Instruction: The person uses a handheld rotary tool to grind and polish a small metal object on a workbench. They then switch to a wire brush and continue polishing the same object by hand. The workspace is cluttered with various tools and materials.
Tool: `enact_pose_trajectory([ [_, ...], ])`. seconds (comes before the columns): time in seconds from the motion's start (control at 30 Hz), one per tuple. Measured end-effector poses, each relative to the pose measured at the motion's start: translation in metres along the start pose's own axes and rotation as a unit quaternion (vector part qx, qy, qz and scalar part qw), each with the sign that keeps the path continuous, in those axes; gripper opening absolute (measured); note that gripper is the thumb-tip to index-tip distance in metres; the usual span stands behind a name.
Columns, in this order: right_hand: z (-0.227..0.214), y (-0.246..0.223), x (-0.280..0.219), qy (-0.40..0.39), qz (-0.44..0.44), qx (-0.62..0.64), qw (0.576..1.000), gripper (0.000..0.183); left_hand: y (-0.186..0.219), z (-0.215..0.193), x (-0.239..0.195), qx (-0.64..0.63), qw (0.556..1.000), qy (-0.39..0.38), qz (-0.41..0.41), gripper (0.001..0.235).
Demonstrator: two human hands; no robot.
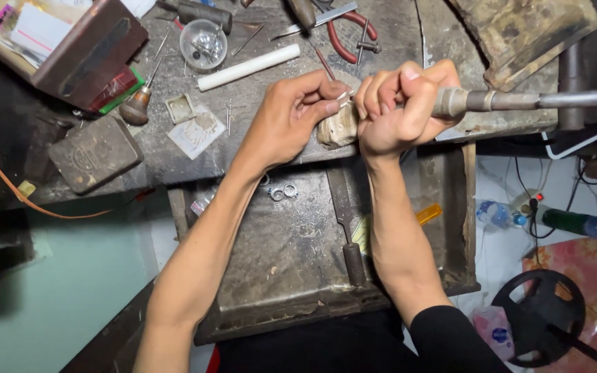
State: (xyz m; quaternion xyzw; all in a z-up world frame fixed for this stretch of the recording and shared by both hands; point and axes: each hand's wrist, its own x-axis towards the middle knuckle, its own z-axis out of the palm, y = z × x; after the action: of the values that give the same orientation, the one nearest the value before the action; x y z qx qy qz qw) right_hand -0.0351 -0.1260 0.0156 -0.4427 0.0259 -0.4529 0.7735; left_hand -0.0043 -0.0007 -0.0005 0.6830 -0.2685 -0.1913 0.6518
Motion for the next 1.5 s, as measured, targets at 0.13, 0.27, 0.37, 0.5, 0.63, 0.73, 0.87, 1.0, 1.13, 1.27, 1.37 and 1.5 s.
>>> enact_pose_trajectory([
  [0.13, 0.001, 0.0, 0.0, 0.003, -0.008, -0.009, 1.0, 0.022, -0.004, 0.0, 0.001, 0.001, 1.0, 0.001, 0.013, 0.017],
  [0.27, -0.002, 0.002, -0.001, -0.01, -0.013, -0.004, 1.0, 0.022, -0.004, 0.001, 0.0, 0.004, 1.0, 0.004, 0.012, 0.017],
  [0.37, 0.0, 0.001, -0.001, -0.011, -0.016, -0.007, 1.0, 0.022, -0.005, 0.001, 0.0, 0.002, 1.0, 0.007, 0.015, 0.019],
  [0.5, 0.002, 0.001, 0.001, 0.0, -0.013, -0.007, 1.0, 0.022, -0.003, 0.001, 0.0, -0.006, 1.0, 0.009, 0.011, 0.021],
  [0.63, 0.001, 0.002, 0.0, 0.001, 0.012, 0.008, 1.0, 0.024, -0.004, 0.002, 0.0, -0.004, 1.0, 0.01, 0.008, 0.023],
  [0.73, 0.002, 0.0, 0.0, 0.011, -0.018, 0.002, 1.0, 0.022, 0.0, 0.002, 0.0, 0.004, 1.0, 0.009, 0.006, 0.018],
  [0.87, 0.0, -0.001, -0.003, 0.002, -0.022, -0.004, 1.0, 0.021, 0.006, 0.001, -0.005, 0.003, 1.0, 0.006, 0.006, 0.011],
  [1.0, -0.006, 0.001, -0.001, -0.01, -0.037, -0.018, 0.999, 0.018, 0.006, -0.001, -0.005, -0.002, 1.0, 0.01, 0.009, 0.018],
  [1.13, -0.008, 0.002, -0.001, -0.029, -0.039, -0.012, 0.999, 0.017, -0.002, 0.003, -0.003, -0.007, 1.0, 0.025, 0.012, 0.006],
  [1.27, -0.007, 0.001, -0.001, -0.027, -0.041, -0.013, 0.999, 0.018, -0.002, 0.005, -0.003, -0.029, 0.999, 0.031, 0.006, 0.006],
  [1.37, -0.006, 0.0, -0.001, -0.027, -0.036, -0.01, 0.999, 0.018, -0.001, 0.005, -0.004, -0.032, 0.999, 0.033, -0.004, 0.008],
  [1.5, -0.006, 0.001, -0.001, -0.034, -0.039, -0.013, 0.999, 0.017, -0.003, 0.005, -0.003, -0.026, 0.999, 0.034, 0.012, 0.009],
])
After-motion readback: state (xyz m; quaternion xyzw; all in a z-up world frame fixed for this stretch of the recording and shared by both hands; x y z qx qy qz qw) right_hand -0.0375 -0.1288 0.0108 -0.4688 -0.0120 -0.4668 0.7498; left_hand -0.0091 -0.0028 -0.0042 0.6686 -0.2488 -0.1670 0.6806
